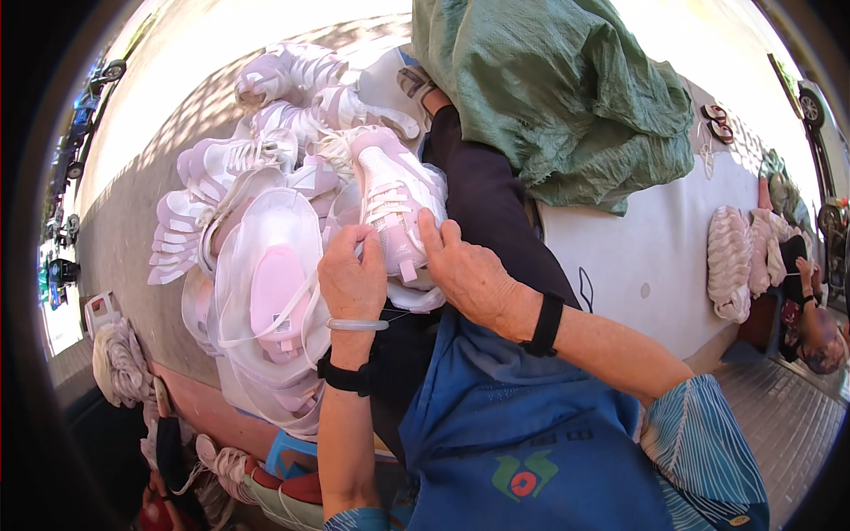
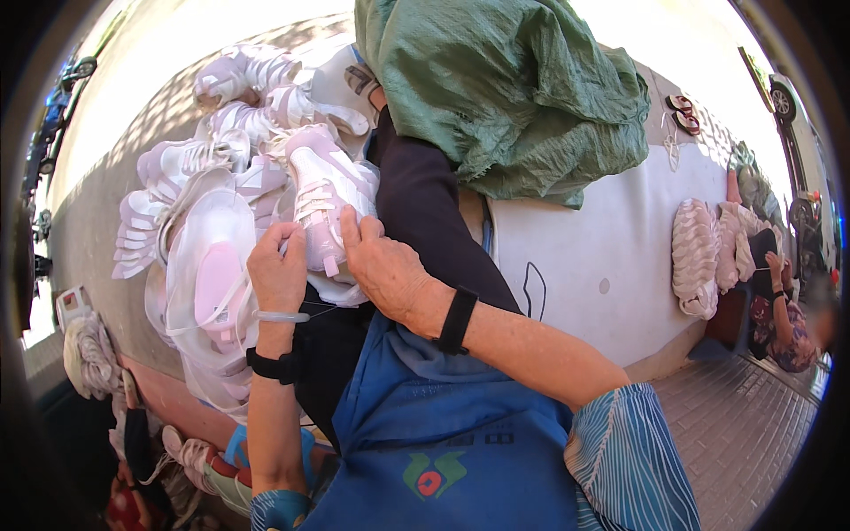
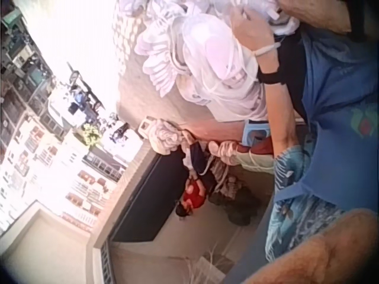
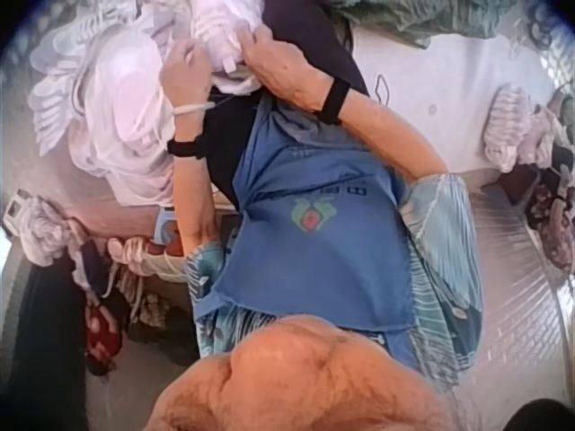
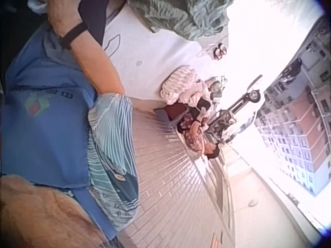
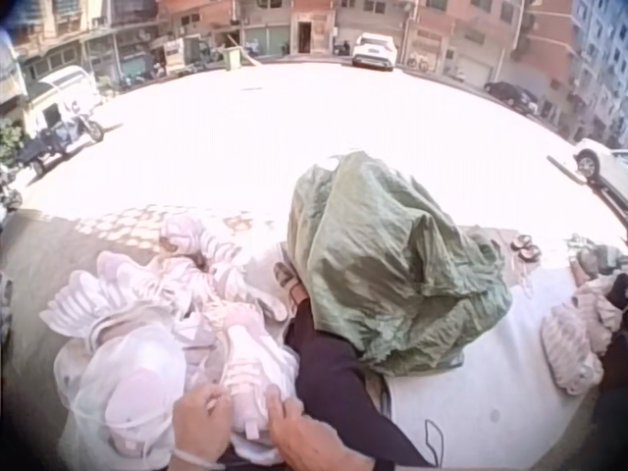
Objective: Lacing pairs of white and pink athletic shoes in a factory or assembly environment.
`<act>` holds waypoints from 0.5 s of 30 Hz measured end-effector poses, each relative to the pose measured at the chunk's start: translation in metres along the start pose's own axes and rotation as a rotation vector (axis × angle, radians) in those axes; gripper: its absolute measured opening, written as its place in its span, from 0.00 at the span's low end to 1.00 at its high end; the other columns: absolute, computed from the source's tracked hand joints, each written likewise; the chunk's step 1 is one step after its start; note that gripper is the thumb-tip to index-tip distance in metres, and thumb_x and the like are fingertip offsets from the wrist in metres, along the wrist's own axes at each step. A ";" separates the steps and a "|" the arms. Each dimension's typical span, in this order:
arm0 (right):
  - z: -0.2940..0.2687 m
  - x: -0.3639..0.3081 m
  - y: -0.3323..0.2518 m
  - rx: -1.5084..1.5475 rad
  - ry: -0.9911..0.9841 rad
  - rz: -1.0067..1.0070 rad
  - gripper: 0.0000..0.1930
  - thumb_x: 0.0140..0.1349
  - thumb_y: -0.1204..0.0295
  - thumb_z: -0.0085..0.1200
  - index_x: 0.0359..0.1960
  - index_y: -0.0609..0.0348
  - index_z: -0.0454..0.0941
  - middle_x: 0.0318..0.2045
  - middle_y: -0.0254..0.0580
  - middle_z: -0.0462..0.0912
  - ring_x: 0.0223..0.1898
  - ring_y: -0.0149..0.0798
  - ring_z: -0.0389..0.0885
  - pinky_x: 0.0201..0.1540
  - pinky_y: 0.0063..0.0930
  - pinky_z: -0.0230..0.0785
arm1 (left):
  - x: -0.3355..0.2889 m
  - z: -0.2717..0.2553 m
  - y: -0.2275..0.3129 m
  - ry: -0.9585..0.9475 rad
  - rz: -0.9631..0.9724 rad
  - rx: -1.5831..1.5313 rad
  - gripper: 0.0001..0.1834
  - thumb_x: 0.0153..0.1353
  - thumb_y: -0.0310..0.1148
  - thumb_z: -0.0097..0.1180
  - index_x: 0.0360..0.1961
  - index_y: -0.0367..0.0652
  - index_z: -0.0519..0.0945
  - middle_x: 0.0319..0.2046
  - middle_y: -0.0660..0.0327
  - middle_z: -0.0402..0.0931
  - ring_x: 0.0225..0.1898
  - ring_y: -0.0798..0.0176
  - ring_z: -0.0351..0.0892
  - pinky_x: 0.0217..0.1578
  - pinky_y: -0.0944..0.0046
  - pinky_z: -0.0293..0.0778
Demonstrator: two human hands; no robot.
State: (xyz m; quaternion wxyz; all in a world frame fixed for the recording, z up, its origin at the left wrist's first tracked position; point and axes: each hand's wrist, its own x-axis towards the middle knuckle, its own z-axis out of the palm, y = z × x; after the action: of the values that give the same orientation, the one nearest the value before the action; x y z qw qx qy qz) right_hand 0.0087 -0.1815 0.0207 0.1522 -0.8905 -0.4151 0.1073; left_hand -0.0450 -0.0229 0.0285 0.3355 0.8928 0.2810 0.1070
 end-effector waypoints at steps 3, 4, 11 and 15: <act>-0.001 0.000 0.000 0.019 0.005 -0.007 0.33 0.55 0.79 0.51 0.63 0.77 0.55 0.35 0.50 0.70 0.24 0.41 0.81 0.24 0.26 0.76 | 0.002 0.001 -0.001 -0.009 0.009 -0.033 0.07 0.58 0.29 0.56 0.33 0.36 0.81 0.27 0.52 0.80 0.28 0.56 0.80 0.32 0.61 0.74; -0.002 0.000 0.000 0.021 0.004 -0.007 0.33 0.55 0.79 0.51 0.63 0.77 0.55 0.35 0.50 0.70 0.24 0.41 0.81 0.24 0.26 0.76 | 0.002 0.001 -0.002 0.004 0.057 -0.010 0.07 0.58 0.29 0.55 0.32 0.37 0.80 0.27 0.51 0.79 0.29 0.51 0.80 0.32 0.58 0.74; -0.007 0.001 0.000 0.036 -0.036 -0.016 0.32 0.56 0.79 0.50 0.63 0.77 0.55 0.37 0.52 0.70 0.25 0.42 0.82 0.26 0.26 0.77 | 0.007 -0.005 -0.008 -0.168 -0.102 -0.198 0.07 0.59 0.30 0.55 0.32 0.37 0.80 0.28 0.50 0.79 0.30 0.48 0.80 0.32 0.57 0.73; -0.005 0.001 0.001 0.023 -0.053 -0.008 0.31 0.57 0.77 0.50 0.62 0.77 0.56 0.37 0.52 0.71 0.26 0.42 0.84 0.27 0.26 0.77 | 0.009 -0.005 0.003 -0.102 0.044 0.067 0.07 0.59 0.31 0.53 0.32 0.38 0.79 0.28 0.50 0.79 0.31 0.44 0.79 0.33 0.53 0.73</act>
State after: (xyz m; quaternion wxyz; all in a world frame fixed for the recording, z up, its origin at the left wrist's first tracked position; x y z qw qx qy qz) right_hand 0.0111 -0.1821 0.0249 0.1519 -0.8838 -0.4213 0.1353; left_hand -0.0386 -0.0169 0.0344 0.3168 0.9137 0.2474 0.0594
